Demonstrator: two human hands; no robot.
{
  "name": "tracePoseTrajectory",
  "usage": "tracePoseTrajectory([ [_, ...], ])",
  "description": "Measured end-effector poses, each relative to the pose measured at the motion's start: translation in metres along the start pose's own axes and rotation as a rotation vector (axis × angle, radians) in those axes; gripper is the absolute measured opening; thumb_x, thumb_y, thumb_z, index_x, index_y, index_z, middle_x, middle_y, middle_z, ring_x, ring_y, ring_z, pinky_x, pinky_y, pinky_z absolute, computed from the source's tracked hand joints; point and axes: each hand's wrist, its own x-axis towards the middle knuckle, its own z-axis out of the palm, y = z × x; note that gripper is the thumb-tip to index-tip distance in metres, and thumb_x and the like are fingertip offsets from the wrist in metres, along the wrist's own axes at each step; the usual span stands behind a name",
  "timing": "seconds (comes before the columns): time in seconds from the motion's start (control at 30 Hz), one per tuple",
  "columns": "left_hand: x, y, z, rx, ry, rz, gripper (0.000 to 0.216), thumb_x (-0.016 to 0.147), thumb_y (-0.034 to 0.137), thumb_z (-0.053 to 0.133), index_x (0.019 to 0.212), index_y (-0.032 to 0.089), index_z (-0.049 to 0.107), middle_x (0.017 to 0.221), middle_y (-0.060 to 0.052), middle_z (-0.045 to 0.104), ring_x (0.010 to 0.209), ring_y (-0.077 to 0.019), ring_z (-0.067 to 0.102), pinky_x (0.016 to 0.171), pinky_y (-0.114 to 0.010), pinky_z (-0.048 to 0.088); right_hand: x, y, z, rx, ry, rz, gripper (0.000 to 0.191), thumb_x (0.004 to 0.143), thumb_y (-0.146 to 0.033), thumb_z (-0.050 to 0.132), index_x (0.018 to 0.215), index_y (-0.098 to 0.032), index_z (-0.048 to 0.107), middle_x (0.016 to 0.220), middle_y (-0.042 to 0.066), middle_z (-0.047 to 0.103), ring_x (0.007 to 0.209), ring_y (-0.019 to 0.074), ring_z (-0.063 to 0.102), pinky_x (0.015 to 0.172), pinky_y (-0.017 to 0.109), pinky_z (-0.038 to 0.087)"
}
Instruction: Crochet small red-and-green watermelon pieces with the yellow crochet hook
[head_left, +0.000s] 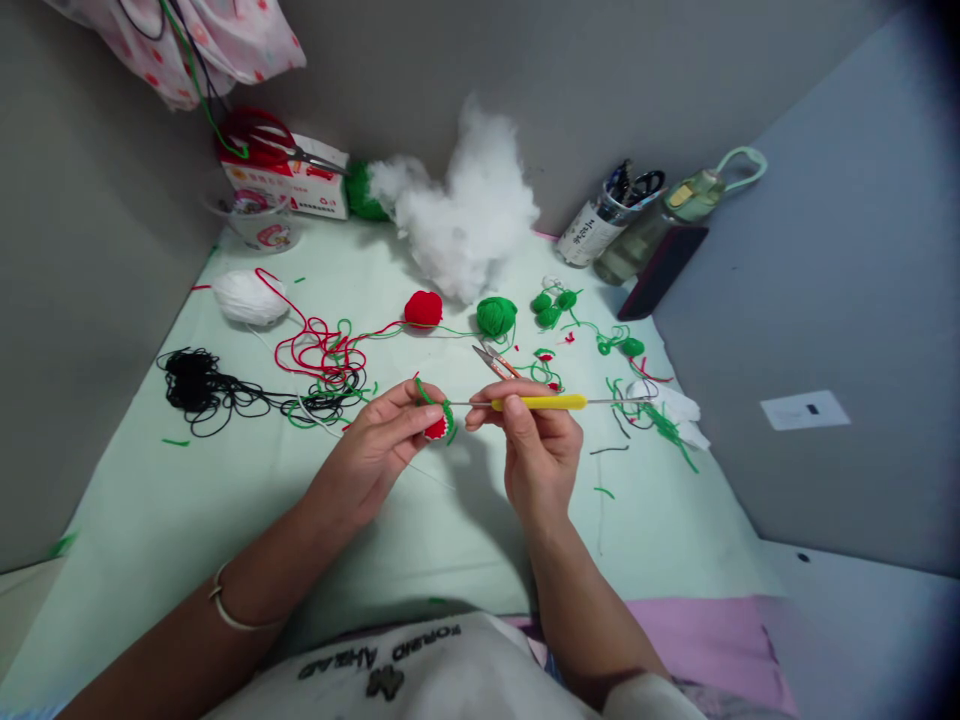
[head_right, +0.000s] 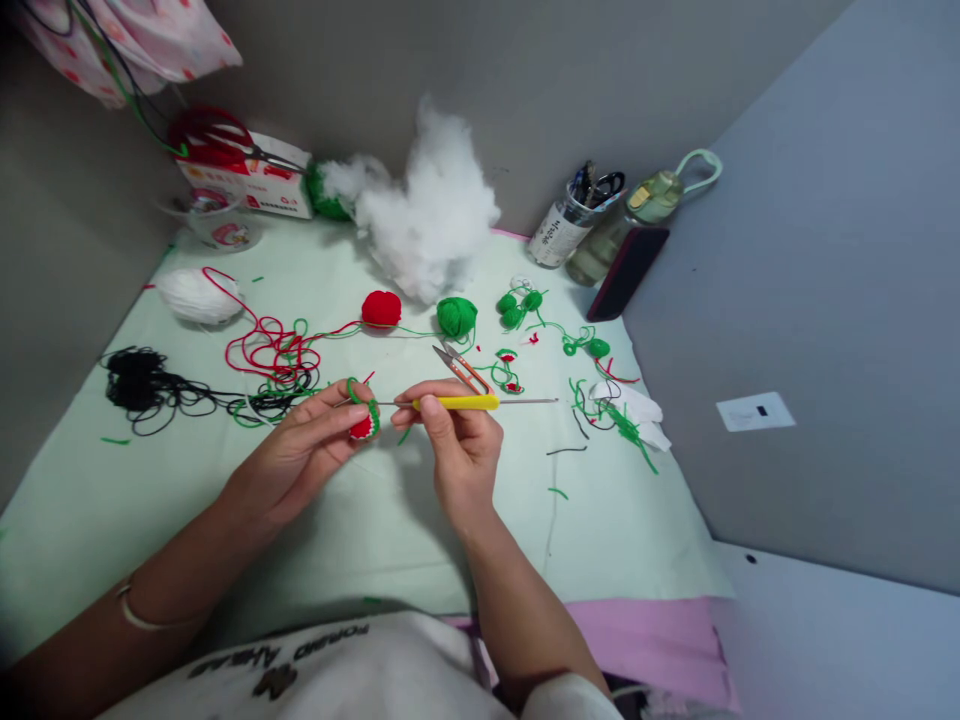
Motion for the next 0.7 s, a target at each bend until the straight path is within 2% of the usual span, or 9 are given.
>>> tracePoseTrajectory([
  [0.37, -0.002, 0.004, 0.005, 0.037, -0.01, 0.023, 0.009, 0.078, 0.017, 0.077, 0.084, 0.017, 0.071, 0.074, 0.001, 0.064, 0.072, -0.0098, 0.057, 0.075, -0.021, 0.045, -0.001, 0.0, 0.002, -0.072, -0.021, -0.053, 0.014, 0.096, -0.029, 0.062, 0.093, -0.021, 0.074, 0.089, 0.003, 0.071, 0.069, 0.0134, 0.068, 0.066, 0.031, 0.06],
  [0.43, -0.002, 0.006, 0.007, 0.065, -0.009, 0.022, 0.016, 0.079, 0.018, 0.077, 0.094, 0.018, 0.071, 0.075, 0.001, 0.065, 0.073, -0.0107, 0.059, 0.077, -0.022, 0.046, 0.0, -0.001, 0.004, -0.101, -0.039, -0.096, 0.013, 0.097, -0.026, 0.062, 0.095, -0.022, 0.074, 0.089, 0.003, 0.071, 0.07, 0.0135, 0.068, 0.066, 0.03, 0.059],
  [0.57, -0.004, 0.007, 0.011, 0.127, 0.053, 0.055, 0.053, 0.077, 0.018, 0.079, 0.128, 0.019, 0.063, 0.077, 0.003, 0.066, 0.073, -0.0115, 0.06, 0.076, -0.023, 0.046, -0.001, 0.001, 0.005, -0.193, -0.061, -0.213, 0.016, 0.098, -0.022, 0.059, 0.099, -0.023, 0.075, 0.088, 0.003, 0.072, 0.069, 0.0142, 0.067, 0.065, 0.031, 0.058],
  [0.7, -0.006, 0.0, 0.014, 0.175, 0.066, 0.146, 0.071, 0.076, 0.019, 0.082, 0.141, 0.018, 0.054, 0.081, 0.001, 0.068, 0.076, -0.0122, 0.061, 0.078, -0.024, 0.047, -0.007, 0.006, 0.004, -0.577, -0.147, -0.446, 0.025, 0.096, -0.015, 0.057, 0.11, -0.026, 0.074, 0.098, 0.007, 0.072, 0.083, 0.0176, 0.068, 0.073, 0.034, 0.06],
])
